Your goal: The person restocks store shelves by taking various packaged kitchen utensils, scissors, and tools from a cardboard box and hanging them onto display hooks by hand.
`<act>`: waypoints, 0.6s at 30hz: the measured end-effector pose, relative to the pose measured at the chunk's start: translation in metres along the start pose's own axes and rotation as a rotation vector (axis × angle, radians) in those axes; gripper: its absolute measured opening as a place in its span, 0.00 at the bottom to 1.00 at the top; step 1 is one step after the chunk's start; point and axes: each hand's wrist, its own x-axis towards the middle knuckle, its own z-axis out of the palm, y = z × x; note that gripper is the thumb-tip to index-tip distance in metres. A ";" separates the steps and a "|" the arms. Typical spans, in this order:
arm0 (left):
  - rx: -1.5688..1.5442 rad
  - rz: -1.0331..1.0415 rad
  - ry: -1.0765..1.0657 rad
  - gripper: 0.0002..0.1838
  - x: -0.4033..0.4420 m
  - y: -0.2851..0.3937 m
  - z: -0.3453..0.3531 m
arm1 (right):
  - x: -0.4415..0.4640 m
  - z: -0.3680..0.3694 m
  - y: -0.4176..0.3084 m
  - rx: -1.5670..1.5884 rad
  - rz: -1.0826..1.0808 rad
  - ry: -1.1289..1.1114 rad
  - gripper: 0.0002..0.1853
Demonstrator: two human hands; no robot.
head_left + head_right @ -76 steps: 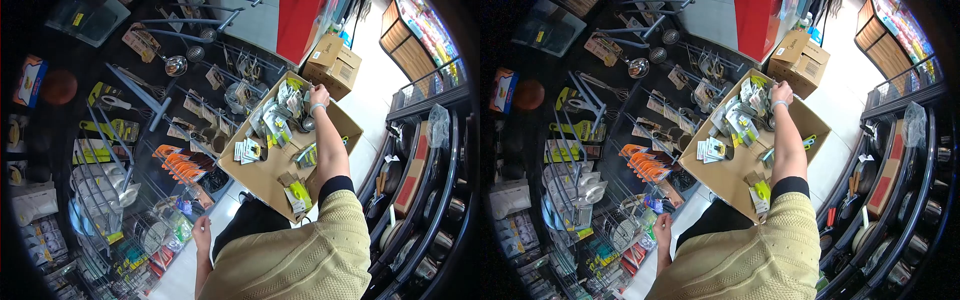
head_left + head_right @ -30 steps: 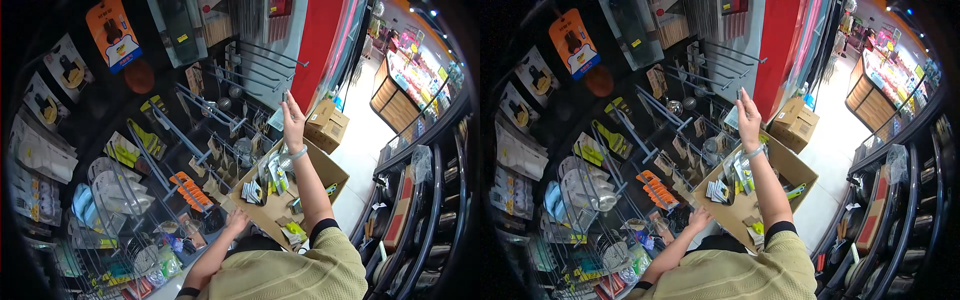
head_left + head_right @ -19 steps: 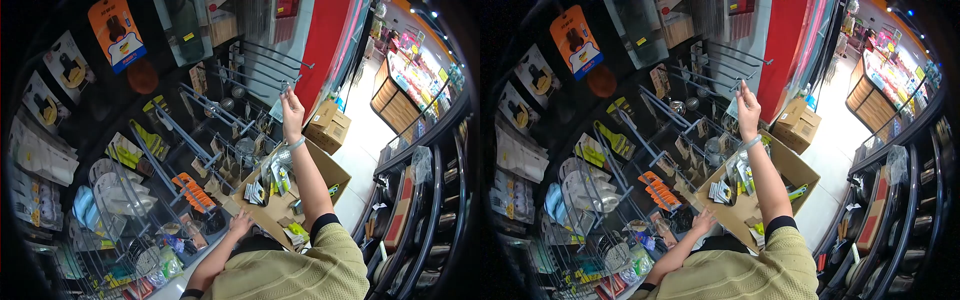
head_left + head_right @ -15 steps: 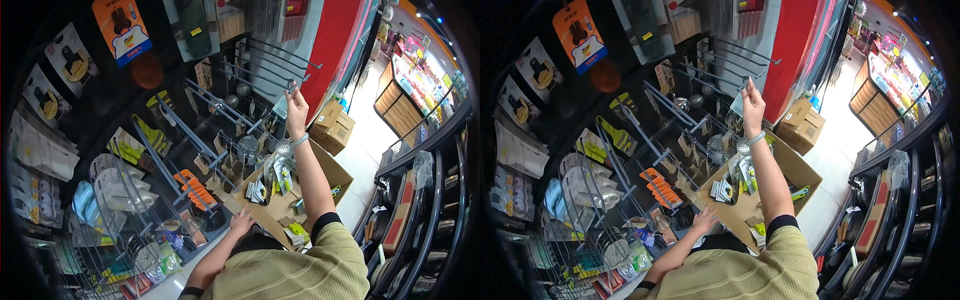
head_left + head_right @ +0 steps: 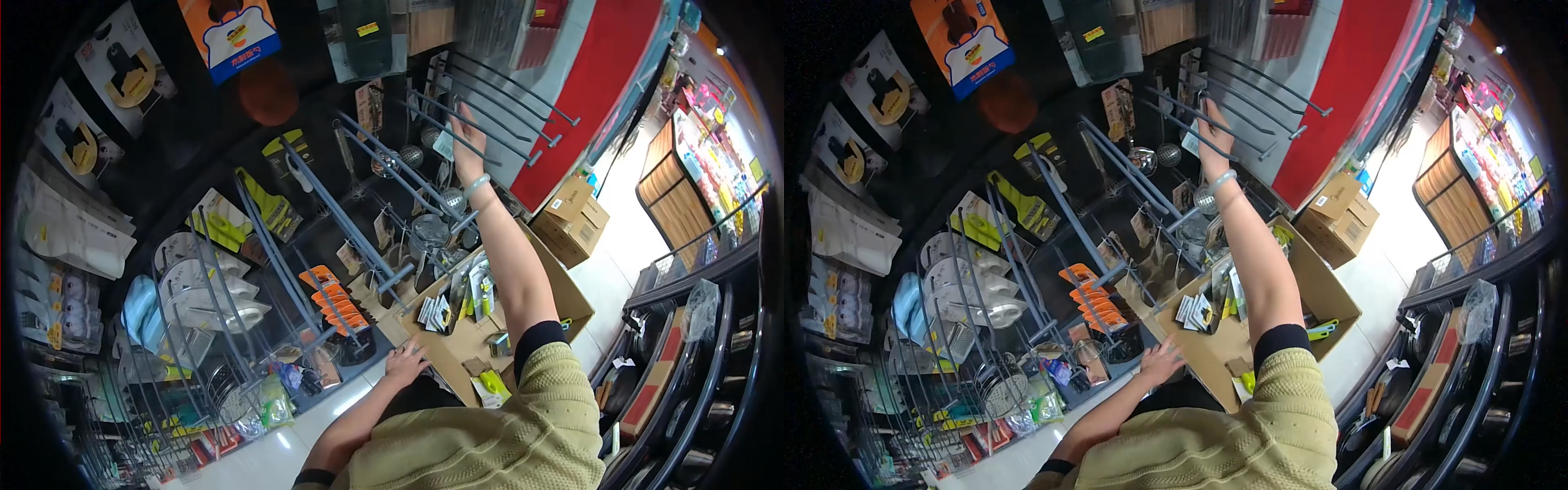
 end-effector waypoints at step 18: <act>-0.045 0.044 0.108 0.22 0.004 -0.005 0.011 | 0.025 -0.006 0.028 -0.054 0.004 -0.273 0.29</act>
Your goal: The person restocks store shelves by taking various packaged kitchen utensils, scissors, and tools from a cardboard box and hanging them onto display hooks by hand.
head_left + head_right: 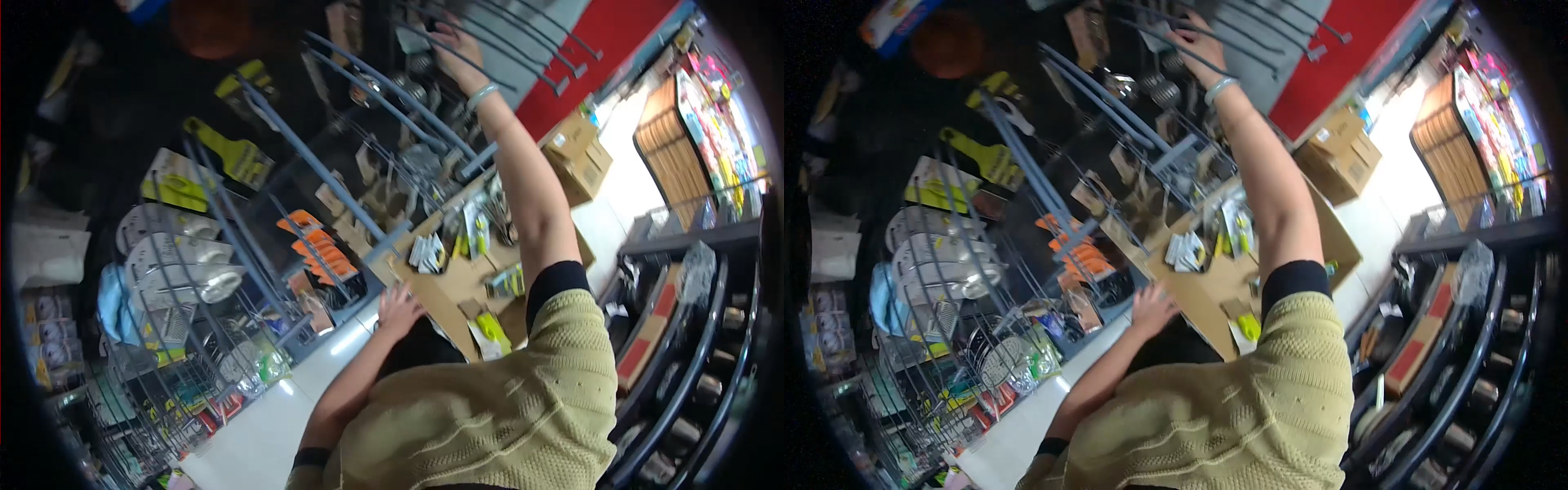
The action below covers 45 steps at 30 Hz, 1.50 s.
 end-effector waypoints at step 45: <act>0.006 0.059 -0.068 0.22 0.007 0.003 -0.010 | -0.331 -0.224 0.129 -0.670 0.644 0.111 0.17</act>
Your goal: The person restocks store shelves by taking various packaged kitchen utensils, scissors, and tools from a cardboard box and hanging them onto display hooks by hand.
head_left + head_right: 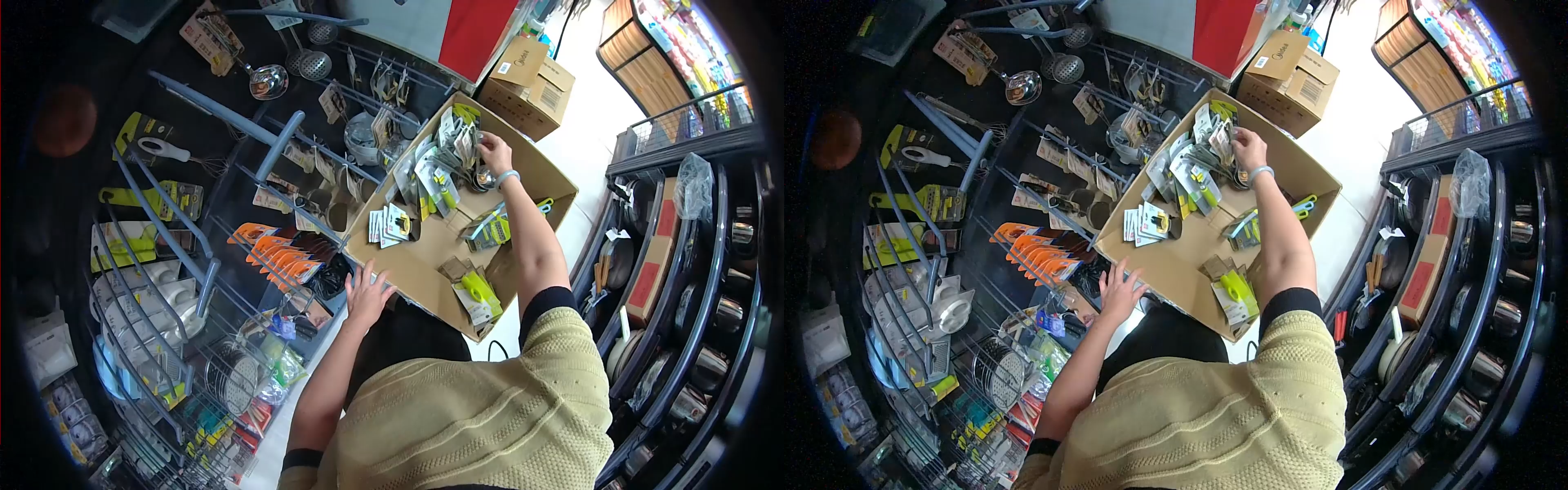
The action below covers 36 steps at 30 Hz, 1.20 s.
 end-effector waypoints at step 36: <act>0.023 -0.025 -0.053 0.23 -0.002 0.002 -0.002 | 0.044 -0.077 0.023 -0.141 -0.265 -0.265 0.16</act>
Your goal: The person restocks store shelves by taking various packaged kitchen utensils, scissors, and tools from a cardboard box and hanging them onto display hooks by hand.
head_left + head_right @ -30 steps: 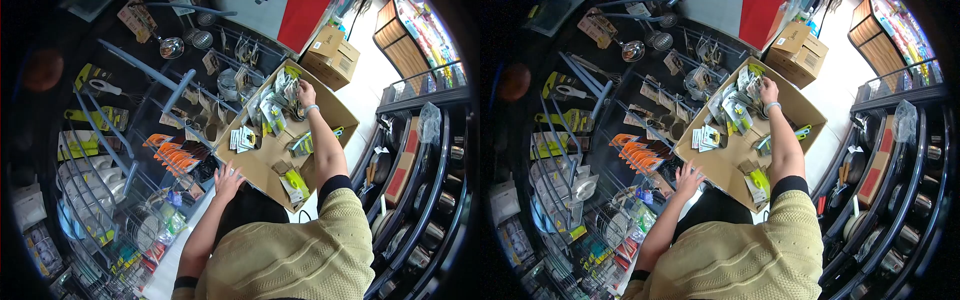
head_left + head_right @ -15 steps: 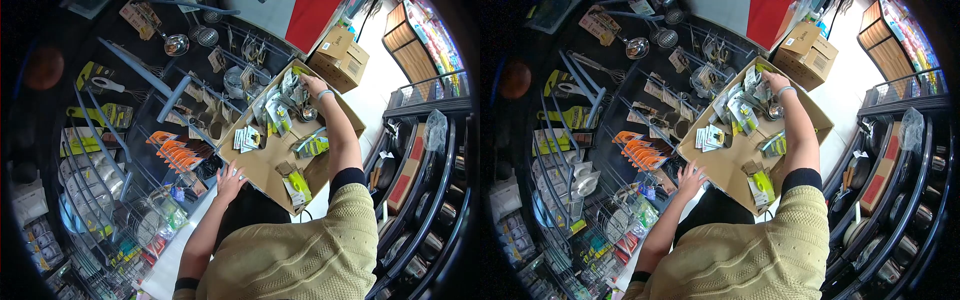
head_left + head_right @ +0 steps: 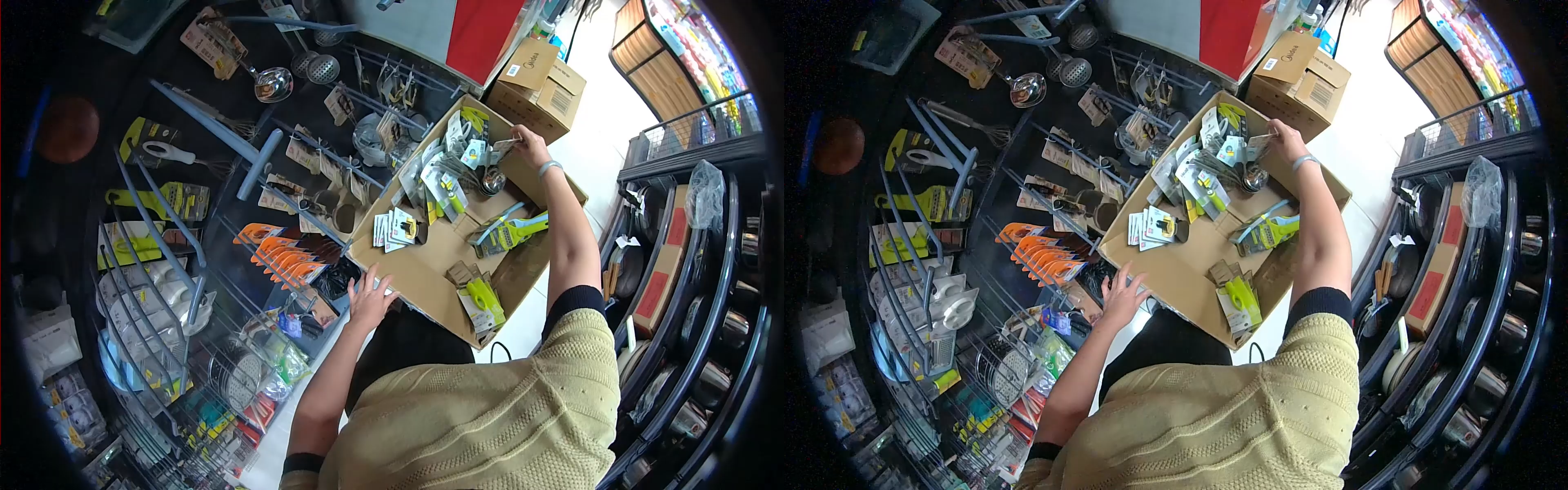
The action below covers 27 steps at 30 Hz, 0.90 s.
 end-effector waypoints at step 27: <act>-0.036 0.043 0.036 0.22 0.001 -0.004 0.002 | -0.038 -0.013 -0.034 0.062 0.092 0.234 0.12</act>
